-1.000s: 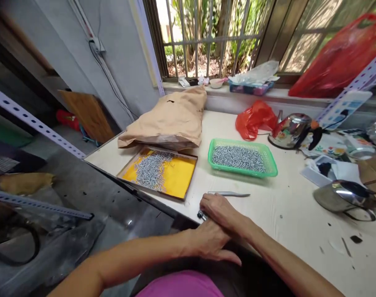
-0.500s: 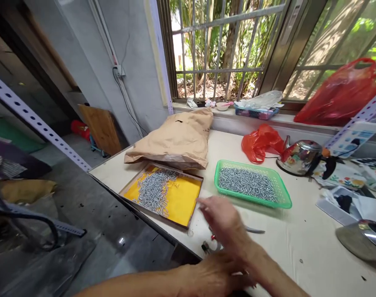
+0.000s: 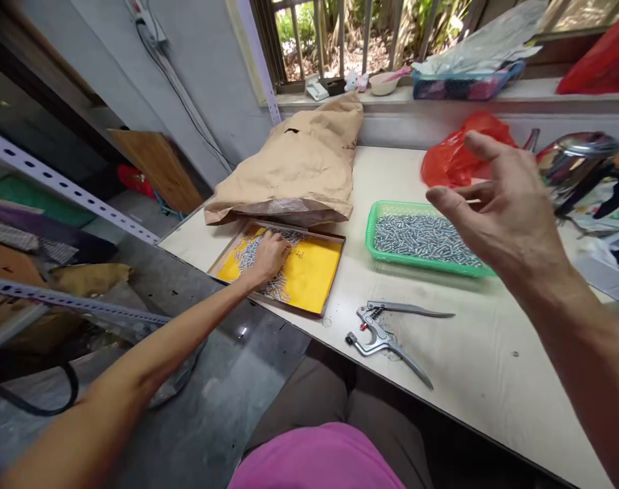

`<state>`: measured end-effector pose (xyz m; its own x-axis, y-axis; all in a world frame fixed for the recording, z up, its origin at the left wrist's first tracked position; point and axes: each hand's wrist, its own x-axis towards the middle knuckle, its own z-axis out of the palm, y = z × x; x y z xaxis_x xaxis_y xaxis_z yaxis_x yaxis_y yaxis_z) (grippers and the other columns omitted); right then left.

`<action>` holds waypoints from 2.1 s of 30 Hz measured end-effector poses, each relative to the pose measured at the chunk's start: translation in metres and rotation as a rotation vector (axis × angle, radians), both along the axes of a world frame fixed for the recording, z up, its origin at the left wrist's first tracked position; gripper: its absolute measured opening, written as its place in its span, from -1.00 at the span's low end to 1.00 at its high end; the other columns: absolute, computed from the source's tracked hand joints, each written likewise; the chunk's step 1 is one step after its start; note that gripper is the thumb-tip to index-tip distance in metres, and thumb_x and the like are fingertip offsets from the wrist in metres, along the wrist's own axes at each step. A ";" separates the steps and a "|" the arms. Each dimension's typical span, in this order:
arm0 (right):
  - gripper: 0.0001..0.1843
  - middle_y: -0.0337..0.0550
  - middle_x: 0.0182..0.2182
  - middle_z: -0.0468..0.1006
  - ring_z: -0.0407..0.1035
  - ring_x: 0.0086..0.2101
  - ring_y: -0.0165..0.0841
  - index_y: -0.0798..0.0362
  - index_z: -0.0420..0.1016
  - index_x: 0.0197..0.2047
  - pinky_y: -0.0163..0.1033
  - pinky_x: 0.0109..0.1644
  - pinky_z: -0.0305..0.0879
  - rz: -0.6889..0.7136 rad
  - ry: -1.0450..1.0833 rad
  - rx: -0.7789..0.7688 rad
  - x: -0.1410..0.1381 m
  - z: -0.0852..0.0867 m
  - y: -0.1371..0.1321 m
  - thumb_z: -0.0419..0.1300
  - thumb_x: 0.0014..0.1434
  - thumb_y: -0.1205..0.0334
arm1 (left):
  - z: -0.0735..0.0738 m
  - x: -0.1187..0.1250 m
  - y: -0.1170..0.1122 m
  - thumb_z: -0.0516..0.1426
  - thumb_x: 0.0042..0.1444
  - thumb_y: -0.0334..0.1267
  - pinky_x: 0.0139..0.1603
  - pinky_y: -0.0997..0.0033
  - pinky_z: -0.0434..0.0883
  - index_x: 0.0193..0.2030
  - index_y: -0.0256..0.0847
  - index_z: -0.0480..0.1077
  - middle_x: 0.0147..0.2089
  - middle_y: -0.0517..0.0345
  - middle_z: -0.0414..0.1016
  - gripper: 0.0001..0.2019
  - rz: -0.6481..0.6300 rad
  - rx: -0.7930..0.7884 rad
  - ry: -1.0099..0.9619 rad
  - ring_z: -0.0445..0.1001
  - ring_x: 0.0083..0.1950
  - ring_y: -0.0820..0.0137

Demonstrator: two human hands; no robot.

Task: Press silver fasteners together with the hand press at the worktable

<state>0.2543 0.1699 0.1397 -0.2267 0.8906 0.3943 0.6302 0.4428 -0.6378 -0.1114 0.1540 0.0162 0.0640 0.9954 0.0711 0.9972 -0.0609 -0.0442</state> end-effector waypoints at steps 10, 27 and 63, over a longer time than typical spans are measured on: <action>-0.72 -0.08 -0.02 0.43 0.45 -0.13 -0.29 -0.08 0.42 0.02 -0.19 -0.13 0.47 0.233 -0.178 -0.148 0.007 -0.097 -0.108 0.04 0.30 0.09 | 0.001 -0.002 0.019 0.02 0.19 -0.40 -0.22 0.23 0.25 -0.28 -0.35 0.51 -0.20 -0.16 0.44 -0.78 -0.103 -0.034 0.103 0.30 -0.04 0.10; -0.75 -0.10 -0.31 0.39 0.26 -0.27 -0.30 -0.01 0.49 -0.12 -0.24 -0.24 0.15 0.018 -0.630 -0.183 -0.002 -0.132 -0.142 -0.02 0.33 0.25 | 0.043 0.071 -0.038 0.11 0.06 -0.23 -0.39 0.47 0.28 -0.35 -0.27 0.45 -0.42 0.14 0.48 -0.84 -0.015 -0.172 -0.502 0.39 -0.43 0.42; 0.08 0.25 0.31 -0.01 -0.21 0.29 0.10 0.19 -0.04 0.34 0.24 0.25 -0.15 0.305 -0.715 -0.266 0.037 -0.114 -0.084 0.29 -0.04 -0.22 | 0.012 0.167 -0.081 0.21 0.00 -0.12 -0.65 0.57 0.23 -0.56 -0.29 0.33 -0.73 0.23 0.33 -0.71 0.219 -1.126 -0.966 0.28 -0.71 0.54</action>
<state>0.2915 0.0859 0.0259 -0.5899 0.7929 -0.1530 0.8009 0.5504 -0.2358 0.0553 0.0729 0.0277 0.2873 0.5395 -0.7914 0.6075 0.5362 0.5861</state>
